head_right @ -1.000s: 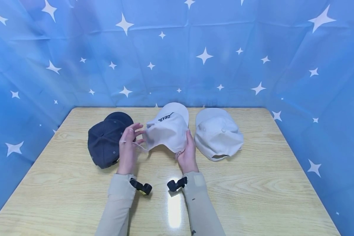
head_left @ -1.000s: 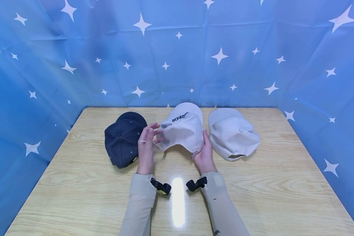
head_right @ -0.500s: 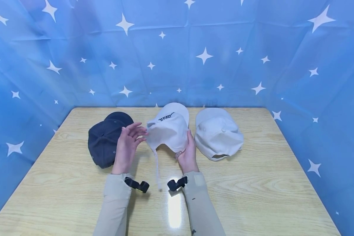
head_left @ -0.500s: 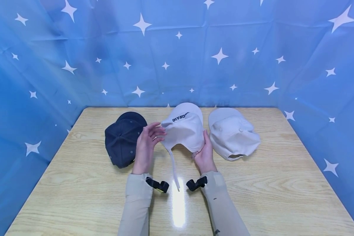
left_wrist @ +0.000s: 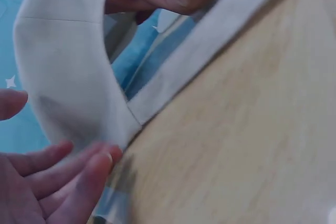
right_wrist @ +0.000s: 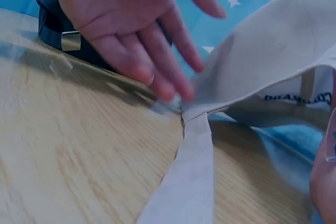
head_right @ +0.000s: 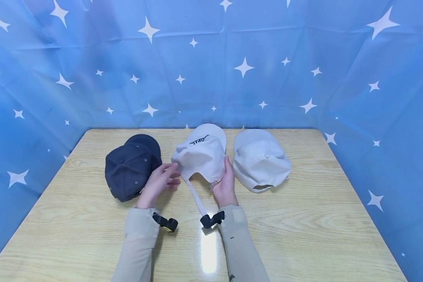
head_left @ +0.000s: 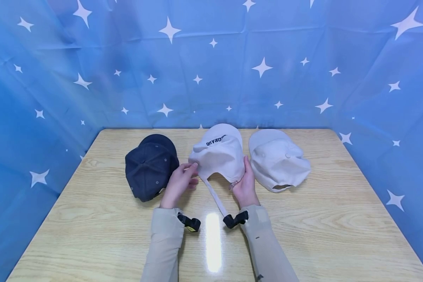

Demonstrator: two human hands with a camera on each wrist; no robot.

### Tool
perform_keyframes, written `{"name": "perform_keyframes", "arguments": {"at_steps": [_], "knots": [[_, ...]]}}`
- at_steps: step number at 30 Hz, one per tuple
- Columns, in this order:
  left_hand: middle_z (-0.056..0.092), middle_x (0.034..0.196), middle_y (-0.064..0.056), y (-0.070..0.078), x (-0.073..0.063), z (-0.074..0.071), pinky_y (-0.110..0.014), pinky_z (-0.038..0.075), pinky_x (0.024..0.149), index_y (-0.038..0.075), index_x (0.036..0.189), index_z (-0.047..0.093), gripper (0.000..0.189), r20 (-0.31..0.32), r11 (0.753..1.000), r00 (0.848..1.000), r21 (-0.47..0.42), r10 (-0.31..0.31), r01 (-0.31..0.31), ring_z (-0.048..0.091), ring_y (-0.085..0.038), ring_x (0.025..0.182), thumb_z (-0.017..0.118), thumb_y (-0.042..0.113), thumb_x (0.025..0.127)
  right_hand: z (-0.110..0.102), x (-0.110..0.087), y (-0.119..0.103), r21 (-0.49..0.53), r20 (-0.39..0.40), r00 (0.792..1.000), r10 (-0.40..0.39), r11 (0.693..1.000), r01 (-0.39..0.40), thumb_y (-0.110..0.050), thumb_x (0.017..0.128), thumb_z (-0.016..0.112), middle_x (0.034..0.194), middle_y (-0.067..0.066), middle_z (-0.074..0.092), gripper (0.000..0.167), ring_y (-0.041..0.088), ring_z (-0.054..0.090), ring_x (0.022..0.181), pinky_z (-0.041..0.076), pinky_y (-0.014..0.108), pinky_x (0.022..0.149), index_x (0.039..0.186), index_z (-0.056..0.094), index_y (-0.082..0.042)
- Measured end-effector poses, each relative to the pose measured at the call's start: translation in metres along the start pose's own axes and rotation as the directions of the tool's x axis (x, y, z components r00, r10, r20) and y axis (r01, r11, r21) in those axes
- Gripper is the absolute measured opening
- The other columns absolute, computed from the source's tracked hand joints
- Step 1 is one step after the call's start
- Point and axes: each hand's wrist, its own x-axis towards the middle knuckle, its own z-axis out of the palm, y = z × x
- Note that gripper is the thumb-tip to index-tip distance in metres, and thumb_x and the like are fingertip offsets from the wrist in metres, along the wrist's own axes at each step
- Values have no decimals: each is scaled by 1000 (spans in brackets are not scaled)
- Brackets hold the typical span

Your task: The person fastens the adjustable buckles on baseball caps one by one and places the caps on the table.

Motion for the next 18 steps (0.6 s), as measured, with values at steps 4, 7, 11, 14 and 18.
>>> {"name": "perform_keyframes", "arguments": {"at_steps": [4,7,11,14,18], "knots": [[51,121,-15,-2,2,6,-41,49,75,11,132,35,64,-18,999,999,-7,-41,41,58,-31,93,54,49,84,2,-2,-3,112,21,1000,10,994,-13,-35,85,58,117,-1,51,35,14,48,109,33,28,97,112,44,-18],[42,129,-15,-4,4,11,-41,47,80,12,139,23,75,-6,996,999,-72,-47,46,54,-30,102,55,50,83,2,-4,-5,192,41,998,42,980,-49,-33,85,60,109,-1,56,27,13,52,102,39,26,91,104,48,-18],[29,138,-16,-6,7,17,-41,45,84,14,143,8,84,5,985,999,-169,-39,39,48,-30,110,54,51,83,1,-6,-7,240,49,994,102,964,-111,-34,85,59,96,-1,60,23,13,58,86,49,24,67,98,53,-16],[32,135,-18,-7,8,21,-42,43,87,14,143,3,86,12,961,999,-275,-30,32,45,-30,113,54,49,84,1,-8,-8,269,46,990,132,953,-140,-38,88,53,84,1,58,25,13,56,70,45,25,48,96,52,-15],[42,125,-20,-11,8,25,-46,38,92,13,140,8,76,76,883,997,-468,1,35,45,-32,111,53,43,87,1,-10,-9,324,39,989,142,935,-147,-41,91,46,76,1,54,29,14,49,60,38,26,43,96,52,-13]]}}
